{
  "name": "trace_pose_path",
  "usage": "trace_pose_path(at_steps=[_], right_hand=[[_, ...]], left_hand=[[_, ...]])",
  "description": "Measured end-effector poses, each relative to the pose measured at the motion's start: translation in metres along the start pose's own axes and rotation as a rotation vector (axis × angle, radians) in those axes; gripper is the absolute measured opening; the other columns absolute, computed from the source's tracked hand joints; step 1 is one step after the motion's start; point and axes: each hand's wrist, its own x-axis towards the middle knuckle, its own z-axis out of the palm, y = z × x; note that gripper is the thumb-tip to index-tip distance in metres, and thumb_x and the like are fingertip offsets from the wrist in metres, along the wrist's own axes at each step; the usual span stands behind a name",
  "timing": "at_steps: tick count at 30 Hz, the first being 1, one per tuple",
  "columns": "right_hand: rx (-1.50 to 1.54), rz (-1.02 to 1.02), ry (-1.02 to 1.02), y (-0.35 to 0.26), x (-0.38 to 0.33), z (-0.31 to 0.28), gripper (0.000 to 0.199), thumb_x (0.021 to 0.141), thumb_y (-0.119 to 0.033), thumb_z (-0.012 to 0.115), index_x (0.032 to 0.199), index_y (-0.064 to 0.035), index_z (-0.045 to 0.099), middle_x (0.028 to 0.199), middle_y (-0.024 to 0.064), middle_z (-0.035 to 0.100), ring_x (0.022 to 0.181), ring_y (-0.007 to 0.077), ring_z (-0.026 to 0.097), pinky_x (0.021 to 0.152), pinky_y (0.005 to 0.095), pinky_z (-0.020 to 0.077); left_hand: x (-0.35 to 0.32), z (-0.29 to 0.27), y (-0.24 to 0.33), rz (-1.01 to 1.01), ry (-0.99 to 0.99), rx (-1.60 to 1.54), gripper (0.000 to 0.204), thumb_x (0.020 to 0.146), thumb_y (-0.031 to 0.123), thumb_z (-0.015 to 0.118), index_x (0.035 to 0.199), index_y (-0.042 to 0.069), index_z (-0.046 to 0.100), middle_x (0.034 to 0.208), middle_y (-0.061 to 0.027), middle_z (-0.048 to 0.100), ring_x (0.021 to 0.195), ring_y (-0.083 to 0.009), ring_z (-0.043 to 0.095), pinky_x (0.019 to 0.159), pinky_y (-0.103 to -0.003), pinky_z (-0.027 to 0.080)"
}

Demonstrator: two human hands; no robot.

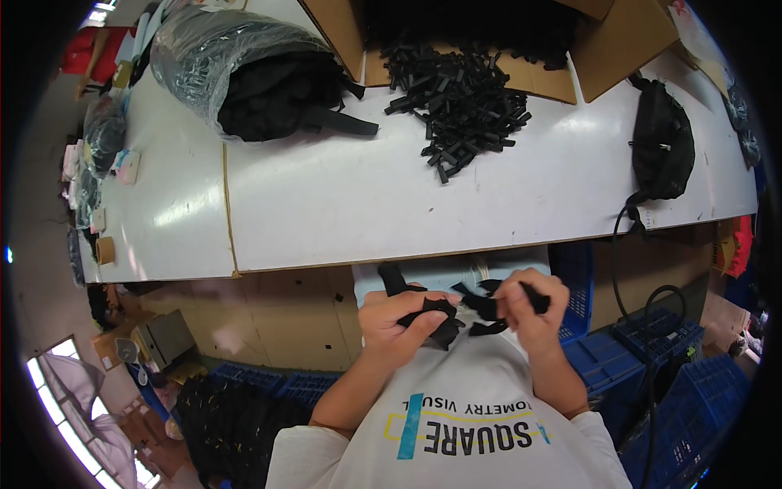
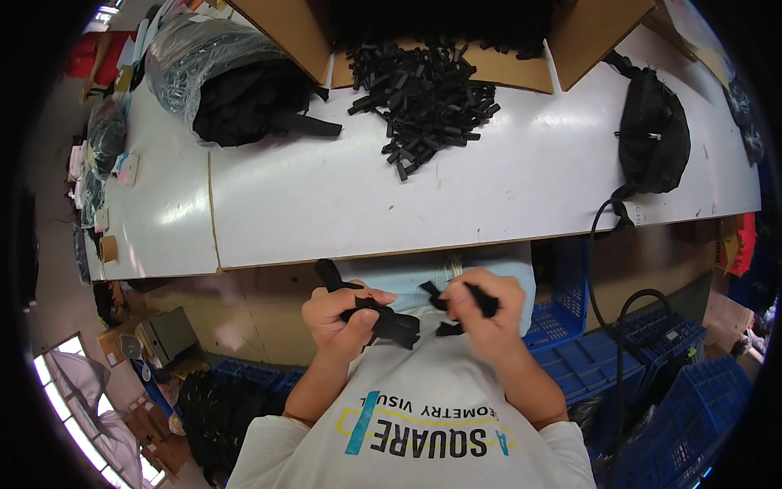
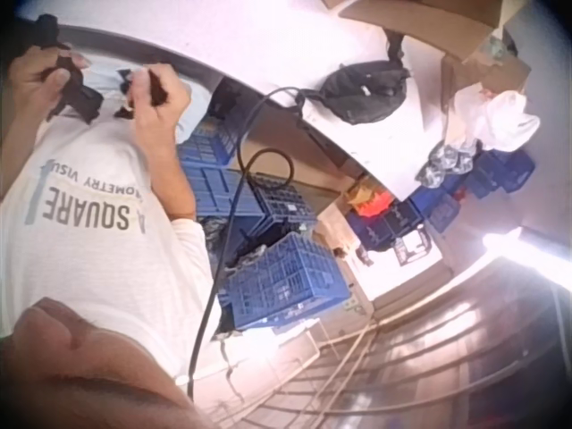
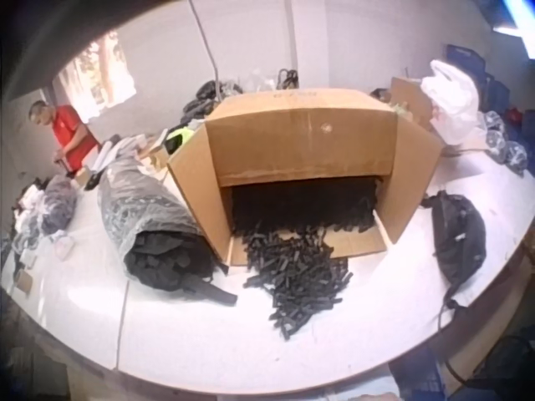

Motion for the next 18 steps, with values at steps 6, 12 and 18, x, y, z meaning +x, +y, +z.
trace_pose_path(at_steps=[6,12,18], right_hand=[[-0.49,0.058,0.445,0.041,-0.012,-0.075,0.016,0.088,-0.012,0.056,0.078,-0.0004,0.061,0.056,0.0016,0.053,0.048,0.0065,0.048,0.047,0.0228,0.0368],[-0.413,0.344,0.673,0.167,-0.049,-0.198,0.027,0.089,-0.024,0.058,0.083,0.0022,0.058,0.06,0.0053,0.053,0.054,0.0106,0.051,0.051,0.0275,0.0414],[-1.21,-0.004,0.509,0.255,-0.07,-0.215,0.039,0.085,-0.027,0.063,0.108,0.0043,0.056,0.096,0.0172,0.061,0.088,0.025,0.058,0.081,0.0356,0.0458]], left_hand=[[0.0,-0.016,0.001,-0.017,-0.012,-0.017,0.012,0.077,0.004,0.065,0.083,-0.006,0.067,0.076,-0.0132,0.069,0.058,-0.0127,0.062,0.059,-0.023,0.05],[0.001,-0.015,-0.002,-0.063,-0.019,-0.032,0.013,0.077,0.005,0.065,0.084,-0.007,0.066,0.076,-0.013,0.069,0.059,-0.0131,0.063,0.06,-0.023,0.05],[0.009,-0.005,-0.004,0.02,-0.072,0.003,0.016,0.075,0.008,0.067,0.082,-0.007,0.067,0.068,-0.0105,0.067,0.051,-0.0109,0.055,0.054,-0.022,0.045]])
